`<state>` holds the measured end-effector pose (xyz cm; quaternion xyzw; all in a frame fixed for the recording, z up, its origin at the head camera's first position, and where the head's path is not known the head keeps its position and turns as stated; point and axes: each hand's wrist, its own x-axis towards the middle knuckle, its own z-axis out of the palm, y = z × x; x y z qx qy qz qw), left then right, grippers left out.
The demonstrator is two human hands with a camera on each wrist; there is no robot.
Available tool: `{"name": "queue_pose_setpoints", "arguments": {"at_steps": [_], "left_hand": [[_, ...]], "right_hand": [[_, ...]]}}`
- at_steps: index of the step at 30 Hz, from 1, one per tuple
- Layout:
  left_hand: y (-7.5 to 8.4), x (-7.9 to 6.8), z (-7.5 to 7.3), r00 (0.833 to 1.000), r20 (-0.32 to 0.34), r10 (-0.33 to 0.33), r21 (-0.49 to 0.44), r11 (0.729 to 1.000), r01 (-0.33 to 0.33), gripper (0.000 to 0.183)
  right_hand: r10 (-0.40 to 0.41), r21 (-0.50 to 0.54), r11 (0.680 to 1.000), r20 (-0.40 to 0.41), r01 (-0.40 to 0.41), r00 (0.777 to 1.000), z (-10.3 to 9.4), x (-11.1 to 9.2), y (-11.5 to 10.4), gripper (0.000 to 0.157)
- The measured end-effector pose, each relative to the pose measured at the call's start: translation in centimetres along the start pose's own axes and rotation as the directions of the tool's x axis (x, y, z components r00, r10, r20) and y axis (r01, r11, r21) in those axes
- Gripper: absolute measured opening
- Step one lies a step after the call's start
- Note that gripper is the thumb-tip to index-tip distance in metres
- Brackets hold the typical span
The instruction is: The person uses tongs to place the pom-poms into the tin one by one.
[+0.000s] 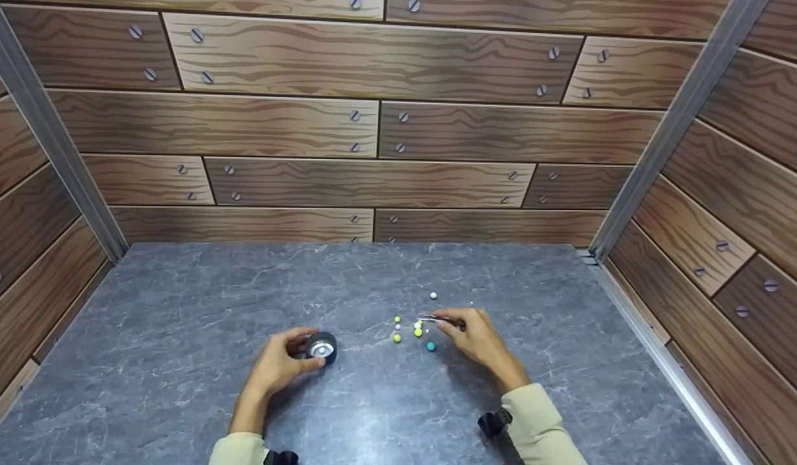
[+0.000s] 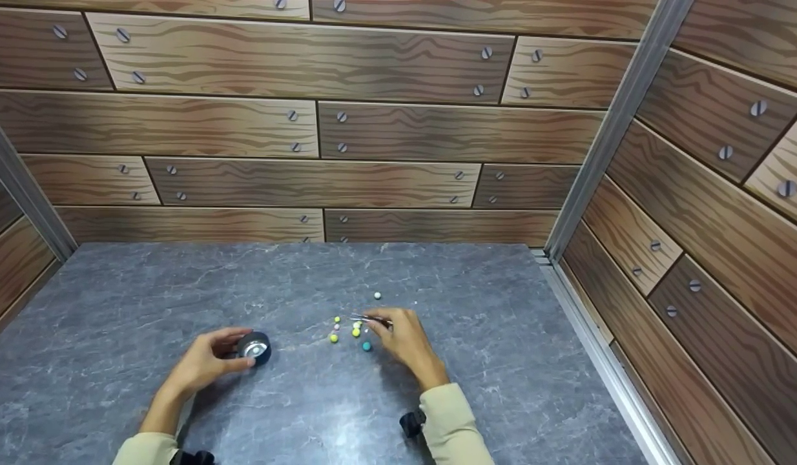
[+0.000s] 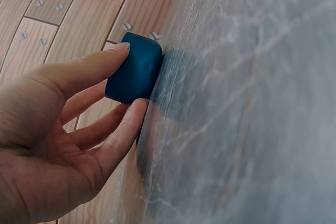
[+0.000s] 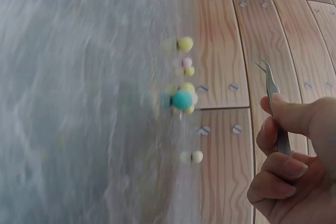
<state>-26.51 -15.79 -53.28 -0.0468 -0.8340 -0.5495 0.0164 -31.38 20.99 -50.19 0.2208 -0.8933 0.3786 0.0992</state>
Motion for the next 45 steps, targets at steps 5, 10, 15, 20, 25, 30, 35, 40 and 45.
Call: {"name": "queue_pose_setpoints", "arguments": {"at_steps": [5,10,15,20,25,30,35,40,45], "left_hand": [[0.1,0.0,0.0,1.0,-0.003,-0.004,0.0,1.0,0.004,0.058],[0.1,0.0,0.0,1.0,0.005,-0.012,-0.004,1.0,0.012,0.058],[0.1,0.0,0.0,1.0,0.008,-0.009,-0.009,1.0,0.009,0.058],[0.1,-0.1,0.0,1.0,0.007,-0.01,-0.008,1.0,0.01,0.058],[0.0,0.0,0.0,1.0,0.007,-0.016,-0.013,1.0,0.016,0.058],[0.0,0.0,0.0,1.0,0.005,-0.024,-0.008,1.0,0.024,0.058],[0.0,0.0,0.2,1.0,0.009,-0.016,-0.007,1.0,0.016,0.058],[0.0,0.0,0.2,1.0,0.007,-0.018,0.002,1.0,0.018,0.058],[0.1,0.0,0.1,1.0,0.005,-0.025,-0.007,1.0,0.025,0.059]], "right_hand": [[0.022,-0.034,0.999,0.016,-0.021,1.0,-0.4,-0.2,0.7,0.017],[-0.013,-0.096,0.995,0.001,0.013,1.0,-0.6,-0.6,1.4,0.014],[-0.04,-0.109,0.993,0.032,0.043,0.999,-1.1,-1.2,1.8,0.012],[-0.031,-0.124,0.992,0.059,0.038,0.998,-1.5,-1.7,2.1,0.012],[-0.02,-0.134,0.99,0.074,0.029,0.997,-1.7,-1.8,2.3,0.012],[0.003,-0.162,0.987,0.077,0.01,0.997,-1.9,-2.0,2.3,0.011],[0.015,-0.176,0.984,0.064,-0.003,0.998,-2.0,-2.2,2.4,0.013],[0.005,-0.175,0.984,0.043,0.002,0.999,-1.9,-2.4,2.5,0.014],[0.013,-0.173,0.985,0.039,-0.006,0.999,-1.7,-2.4,2.5,0.015]]}}
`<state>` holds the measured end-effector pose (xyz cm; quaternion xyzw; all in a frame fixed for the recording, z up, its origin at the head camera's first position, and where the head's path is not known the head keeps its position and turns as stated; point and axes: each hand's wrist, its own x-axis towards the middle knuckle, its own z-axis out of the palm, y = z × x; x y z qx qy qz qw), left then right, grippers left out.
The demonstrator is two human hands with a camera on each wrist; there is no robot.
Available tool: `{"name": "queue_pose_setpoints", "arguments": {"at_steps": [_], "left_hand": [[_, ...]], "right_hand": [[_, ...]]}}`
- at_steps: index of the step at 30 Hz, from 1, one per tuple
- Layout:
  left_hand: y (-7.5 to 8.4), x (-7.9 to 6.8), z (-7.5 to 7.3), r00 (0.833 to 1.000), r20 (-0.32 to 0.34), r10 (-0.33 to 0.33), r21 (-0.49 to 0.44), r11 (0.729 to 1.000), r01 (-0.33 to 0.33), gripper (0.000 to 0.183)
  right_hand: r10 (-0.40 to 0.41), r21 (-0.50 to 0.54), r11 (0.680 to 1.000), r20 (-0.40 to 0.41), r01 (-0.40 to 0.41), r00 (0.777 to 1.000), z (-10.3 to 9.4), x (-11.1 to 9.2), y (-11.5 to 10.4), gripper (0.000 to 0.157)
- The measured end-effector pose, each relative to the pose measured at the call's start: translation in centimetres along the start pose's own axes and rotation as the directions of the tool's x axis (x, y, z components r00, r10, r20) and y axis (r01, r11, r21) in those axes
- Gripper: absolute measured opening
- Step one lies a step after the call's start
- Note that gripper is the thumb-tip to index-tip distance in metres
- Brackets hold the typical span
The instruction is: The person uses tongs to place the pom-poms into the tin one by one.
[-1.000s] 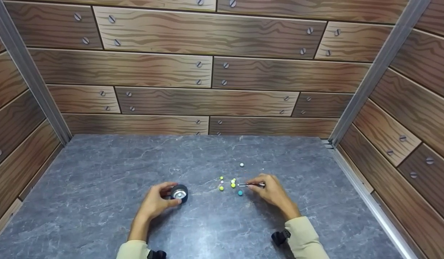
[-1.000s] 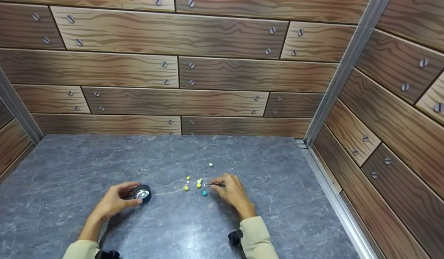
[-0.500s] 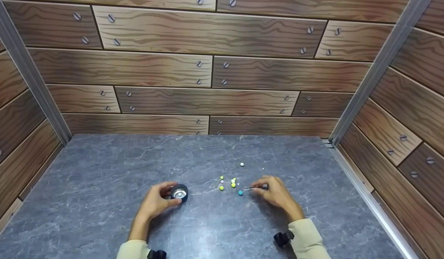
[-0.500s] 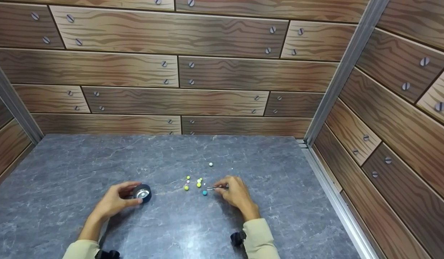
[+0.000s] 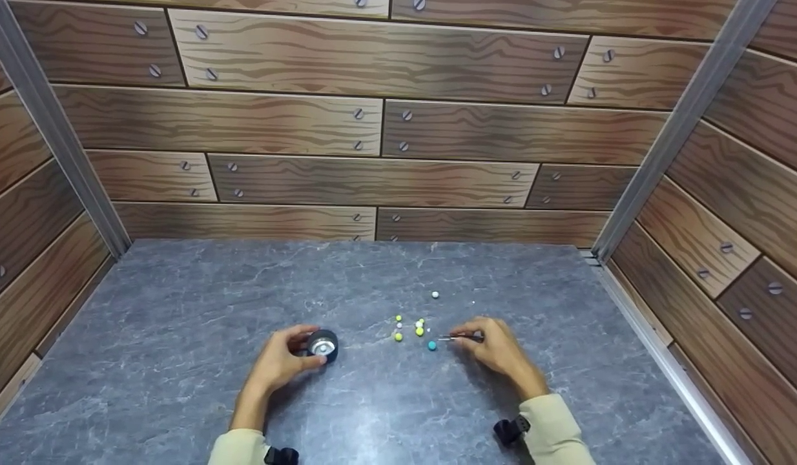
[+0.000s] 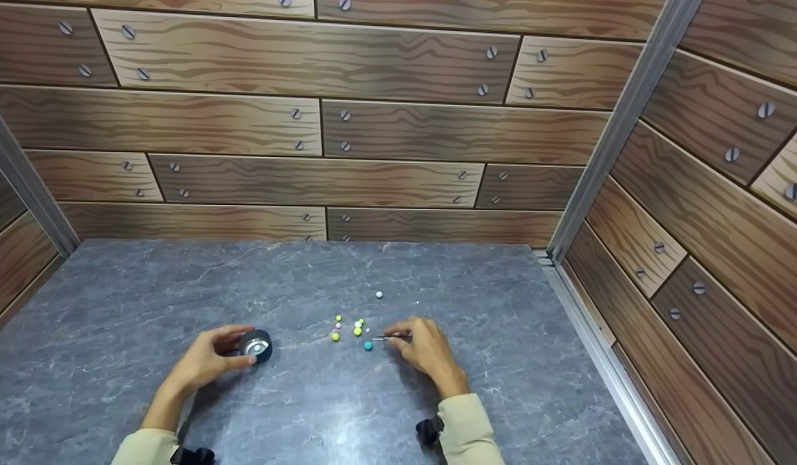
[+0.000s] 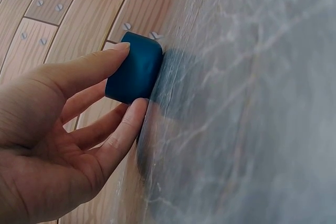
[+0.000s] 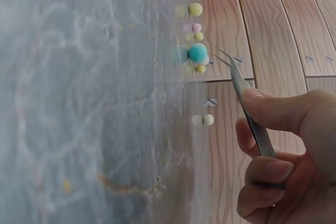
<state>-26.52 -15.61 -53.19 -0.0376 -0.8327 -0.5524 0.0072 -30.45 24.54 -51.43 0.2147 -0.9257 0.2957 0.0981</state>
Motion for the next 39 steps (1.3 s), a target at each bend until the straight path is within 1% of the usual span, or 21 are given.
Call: {"name": "queue_pose_setpoints", "arguments": {"at_steps": [4,11,18,23,30,39], "left_hand": [[0.0,-0.05,-0.1,1.0,0.001,-0.007,-0.007,1.0,0.007,0.06],[-0.09,-0.09,-0.09,1.0,0.002,0.009,-0.004,1.0,-0.009,0.06],[-0.04,-0.11,-0.08,1.0,0.002,-0.017,-0.006,1.0,0.017,0.059],[0.06,-0.15,-0.14,1.0,0.0,-0.02,-0.004,1.0,0.02,0.059],[-0.04,0.01,-0.11,1.0,0.013,-0.001,-0.012,1.0,0.001,0.059],[-0.15,-0.01,-0.1,1.0,0.007,0.008,-0.011,1.0,-0.008,0.058]], "right_hand": [[-0.001,-0.01,1.0,0.0,0.001,1.0,0.1,0.03,-0.08,0.015],[-0.023,-0.003,1.0,0.014,0.023,1.0,0.15,-0.17,0.2,0.015],[-0.005,0.008,1.0,0.032,0.005,0.999,0.15,-0.27,0.39,0.015],[-0.01,0.014,1.0,0.038,0.009,0.999,0.09,-0.28,0.46,0.015],[-0.025,0.004,1.0,0.04,0.025,0.999,0.05,-0.28,0.35,0.015],[-0.034,-0.003,0.999,0.049,0.034,0.998,0.12,-0.29,0.25,0.015]]}}
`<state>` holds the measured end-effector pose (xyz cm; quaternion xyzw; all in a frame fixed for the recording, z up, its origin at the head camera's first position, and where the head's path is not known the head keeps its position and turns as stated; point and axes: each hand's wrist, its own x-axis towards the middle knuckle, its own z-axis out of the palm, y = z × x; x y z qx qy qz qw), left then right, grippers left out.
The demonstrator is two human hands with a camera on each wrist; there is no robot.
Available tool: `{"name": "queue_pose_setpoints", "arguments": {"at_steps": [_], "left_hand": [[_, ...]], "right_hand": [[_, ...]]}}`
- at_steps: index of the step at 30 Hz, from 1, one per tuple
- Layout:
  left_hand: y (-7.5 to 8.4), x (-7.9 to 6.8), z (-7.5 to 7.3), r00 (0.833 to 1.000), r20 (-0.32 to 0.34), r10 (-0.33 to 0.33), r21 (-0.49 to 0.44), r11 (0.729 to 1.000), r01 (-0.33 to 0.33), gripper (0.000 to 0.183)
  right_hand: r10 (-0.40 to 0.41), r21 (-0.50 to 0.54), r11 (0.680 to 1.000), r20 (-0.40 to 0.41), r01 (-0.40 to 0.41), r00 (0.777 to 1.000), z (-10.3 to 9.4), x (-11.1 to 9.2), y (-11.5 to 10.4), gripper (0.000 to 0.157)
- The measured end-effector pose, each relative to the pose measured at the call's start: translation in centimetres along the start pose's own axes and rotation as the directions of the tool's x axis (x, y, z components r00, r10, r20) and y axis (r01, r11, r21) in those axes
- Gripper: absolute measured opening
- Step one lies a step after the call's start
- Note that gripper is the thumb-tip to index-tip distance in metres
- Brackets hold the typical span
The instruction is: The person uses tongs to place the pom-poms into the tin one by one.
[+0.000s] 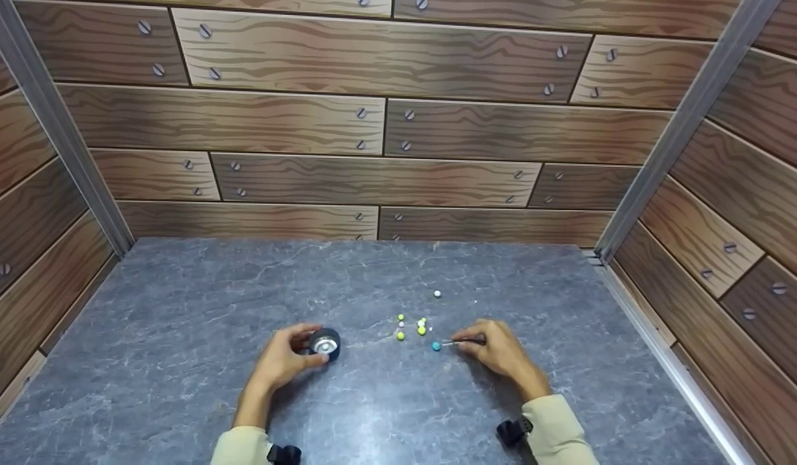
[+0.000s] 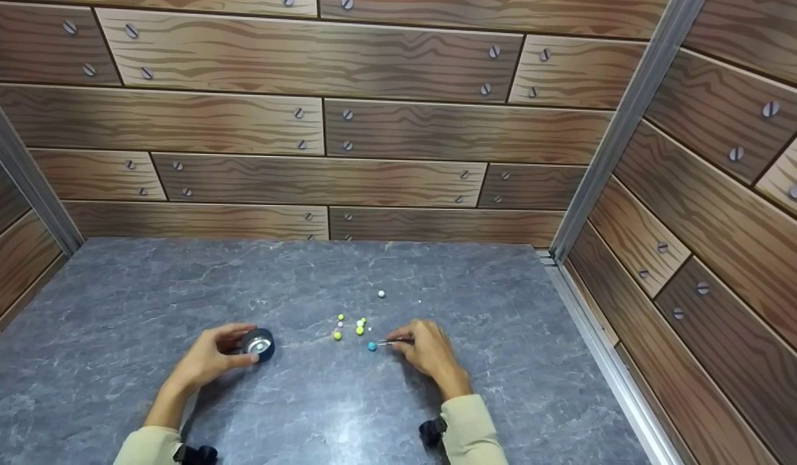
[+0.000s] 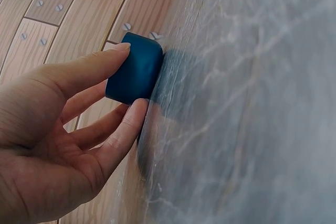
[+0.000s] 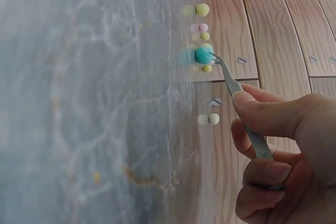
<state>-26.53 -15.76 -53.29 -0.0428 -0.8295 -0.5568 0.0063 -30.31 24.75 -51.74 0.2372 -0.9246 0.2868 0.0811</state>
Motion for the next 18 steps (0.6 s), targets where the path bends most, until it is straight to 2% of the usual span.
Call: {"name": "queue_pose_setpoints", "arguments": {"at_steps": [18], "left_hand": [[-0.08,0.1,0.02,1.0,-0.009,0.003,0.007,1.0,-0.003,0.058]], "right_hand": [[-0.004,-0.056,0.998,0.003,0.004,1.0,0.18,-0.15,-0.14,0.016]]}}
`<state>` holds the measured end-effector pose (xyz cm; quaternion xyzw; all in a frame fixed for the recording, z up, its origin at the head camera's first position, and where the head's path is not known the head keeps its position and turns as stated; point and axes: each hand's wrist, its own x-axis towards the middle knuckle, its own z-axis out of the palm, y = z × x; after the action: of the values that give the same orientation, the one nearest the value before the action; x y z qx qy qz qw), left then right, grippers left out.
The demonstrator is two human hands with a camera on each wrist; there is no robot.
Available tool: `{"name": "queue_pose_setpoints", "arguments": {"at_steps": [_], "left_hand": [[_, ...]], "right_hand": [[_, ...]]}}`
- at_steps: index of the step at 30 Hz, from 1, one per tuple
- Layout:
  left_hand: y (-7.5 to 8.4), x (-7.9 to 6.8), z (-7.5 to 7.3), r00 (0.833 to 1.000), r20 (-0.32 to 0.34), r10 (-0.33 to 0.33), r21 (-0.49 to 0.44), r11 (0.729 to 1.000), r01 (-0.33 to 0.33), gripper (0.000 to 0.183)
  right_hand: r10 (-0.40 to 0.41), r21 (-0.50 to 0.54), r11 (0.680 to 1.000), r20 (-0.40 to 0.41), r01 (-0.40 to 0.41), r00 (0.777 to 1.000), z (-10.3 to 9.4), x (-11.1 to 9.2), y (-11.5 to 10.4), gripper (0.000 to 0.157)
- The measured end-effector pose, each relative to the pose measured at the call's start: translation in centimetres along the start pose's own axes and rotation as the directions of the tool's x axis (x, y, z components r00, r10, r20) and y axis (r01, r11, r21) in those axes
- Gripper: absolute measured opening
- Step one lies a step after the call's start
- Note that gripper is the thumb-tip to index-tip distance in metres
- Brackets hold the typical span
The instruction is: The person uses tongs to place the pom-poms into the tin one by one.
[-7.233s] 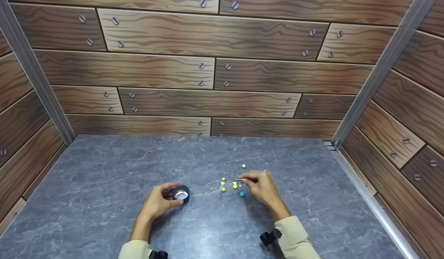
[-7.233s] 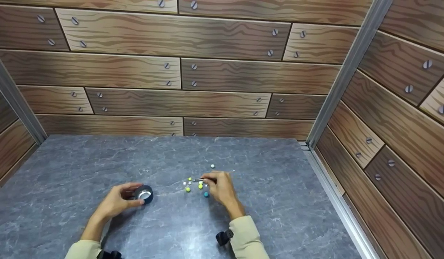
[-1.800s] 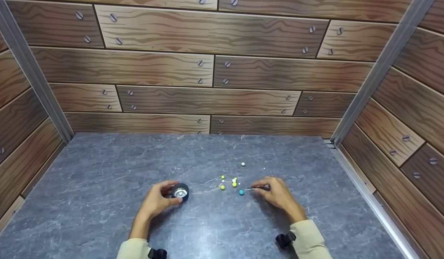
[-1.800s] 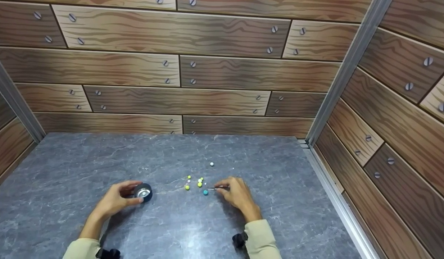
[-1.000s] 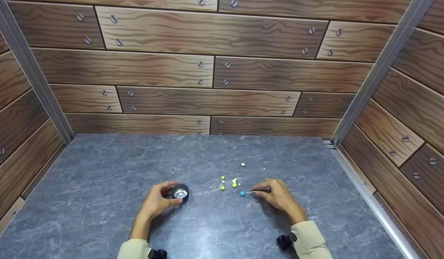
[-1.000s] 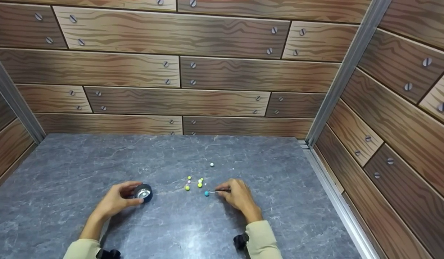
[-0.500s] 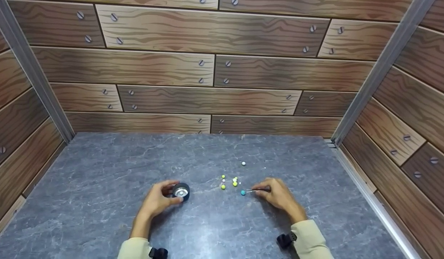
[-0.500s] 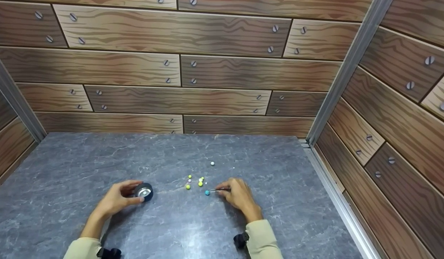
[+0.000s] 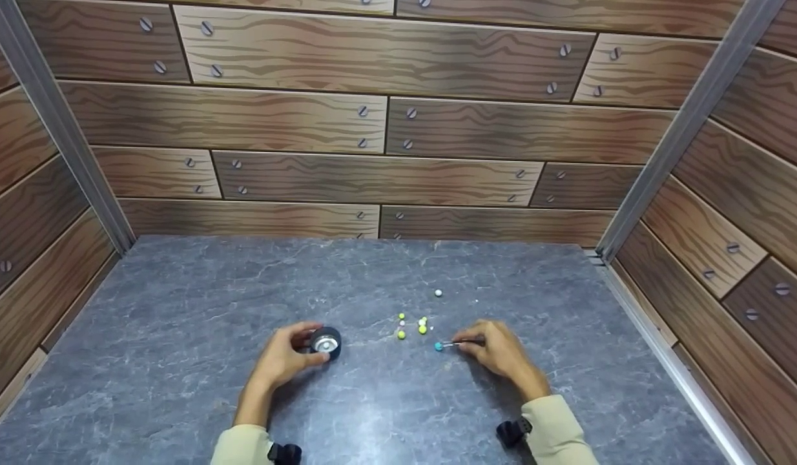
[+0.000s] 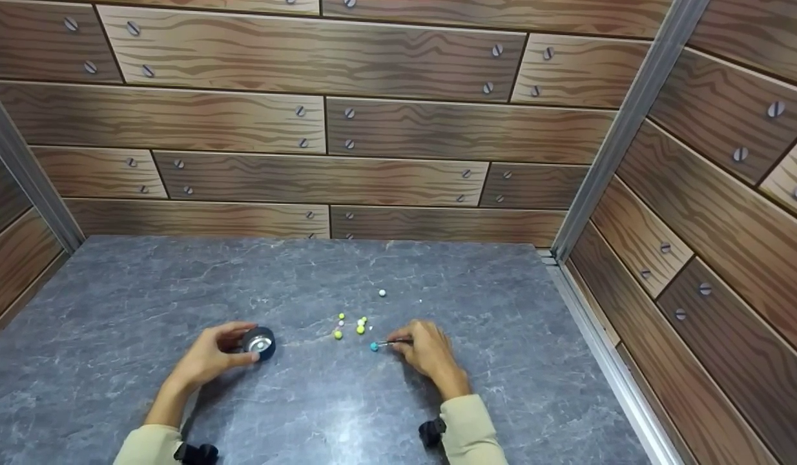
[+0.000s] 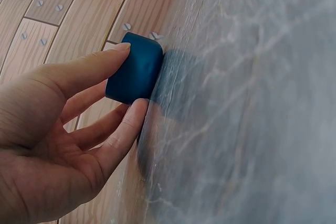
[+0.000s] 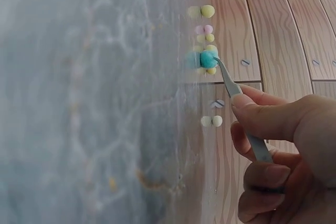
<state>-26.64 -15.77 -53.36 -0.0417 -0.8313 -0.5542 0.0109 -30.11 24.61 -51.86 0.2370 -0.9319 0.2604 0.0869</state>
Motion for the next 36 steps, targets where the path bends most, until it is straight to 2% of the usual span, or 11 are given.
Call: {"name": "queue_pose_setpoints", "arguments": {"at_steps": [7,17,25,36], "left_hand": [[0.0,0.1,-0.1,1.0,0.004,0.013,-0.008,1.0,-0.013,0.058],[0.1,-0.1,-0.1,1.0,0.006,0.018,-0.015,1.0,-0.018,0.059],[0.2,-0.2,0.1,0.999,0.01,0.039,-0.029,0.999,-0.039,0.061],[0.0,0.0,0.1,1.0,0.003,0.015,-0.008,1.0,-0.015,0.059]], "right_hand": [[0.002,-0.009,1.0,-0.025,-0.002,1.0,0.0,0.2,-0.5,0.016],[-0.045,0.035,0.998,-0.069,0.047,0.997,0.3,0.7,-2.0,0.016],[-0.039,0.056,0.997,-0.089,0.044,0.995,0.7,0.9,-3.2,0.015],[-0.106,0.101,0.988,-0.124,0.119,0.987,1.9,2.6,-5.4,0.016]]}}
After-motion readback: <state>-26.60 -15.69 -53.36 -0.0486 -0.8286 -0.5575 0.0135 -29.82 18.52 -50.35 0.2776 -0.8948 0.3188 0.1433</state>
